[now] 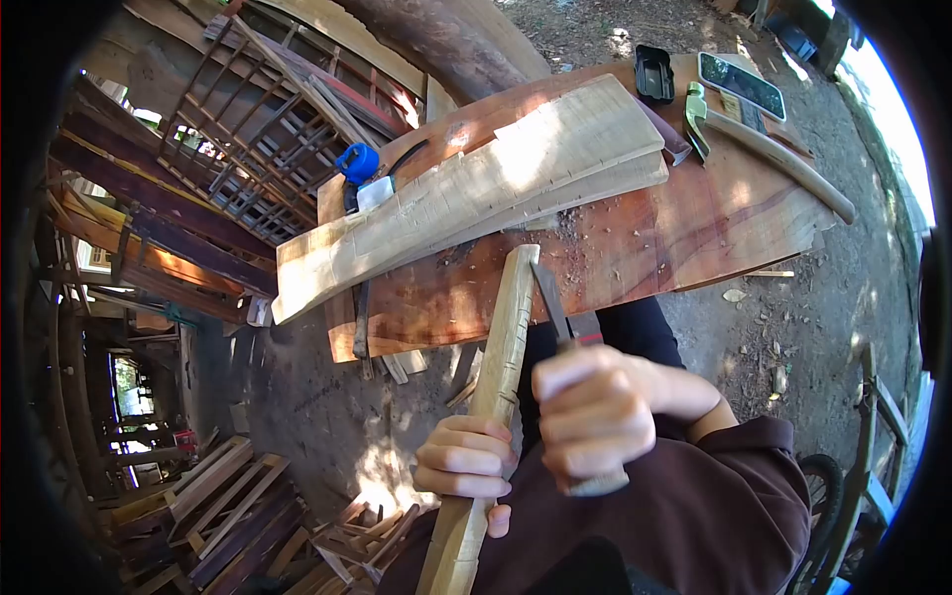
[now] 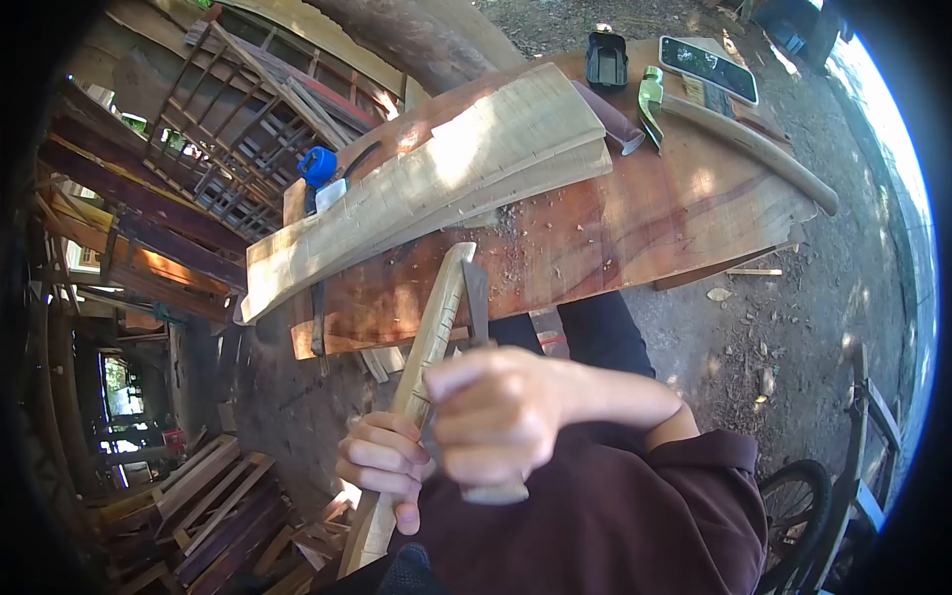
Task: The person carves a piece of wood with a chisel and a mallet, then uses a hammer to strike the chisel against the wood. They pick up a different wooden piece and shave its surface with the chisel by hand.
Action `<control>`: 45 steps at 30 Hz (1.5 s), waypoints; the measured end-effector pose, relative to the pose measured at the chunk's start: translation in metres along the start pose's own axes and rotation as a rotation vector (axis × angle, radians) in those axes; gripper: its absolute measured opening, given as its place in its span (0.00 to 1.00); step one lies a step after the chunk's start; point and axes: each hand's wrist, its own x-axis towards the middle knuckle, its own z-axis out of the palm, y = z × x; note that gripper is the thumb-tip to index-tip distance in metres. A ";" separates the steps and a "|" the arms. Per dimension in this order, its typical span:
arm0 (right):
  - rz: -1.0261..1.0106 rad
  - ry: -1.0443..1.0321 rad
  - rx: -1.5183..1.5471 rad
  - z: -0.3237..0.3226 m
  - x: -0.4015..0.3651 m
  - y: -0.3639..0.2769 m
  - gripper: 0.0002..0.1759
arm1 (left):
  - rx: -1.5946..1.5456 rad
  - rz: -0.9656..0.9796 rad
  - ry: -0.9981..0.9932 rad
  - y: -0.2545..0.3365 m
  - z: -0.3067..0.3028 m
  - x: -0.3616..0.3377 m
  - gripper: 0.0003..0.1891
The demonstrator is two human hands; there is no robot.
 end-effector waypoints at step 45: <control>0.123 -0.143 0.427 -0.006 0.049 0.002 0.07 | -0.150 0.012 -0.522 -0.010 -0.028 0.036 0.08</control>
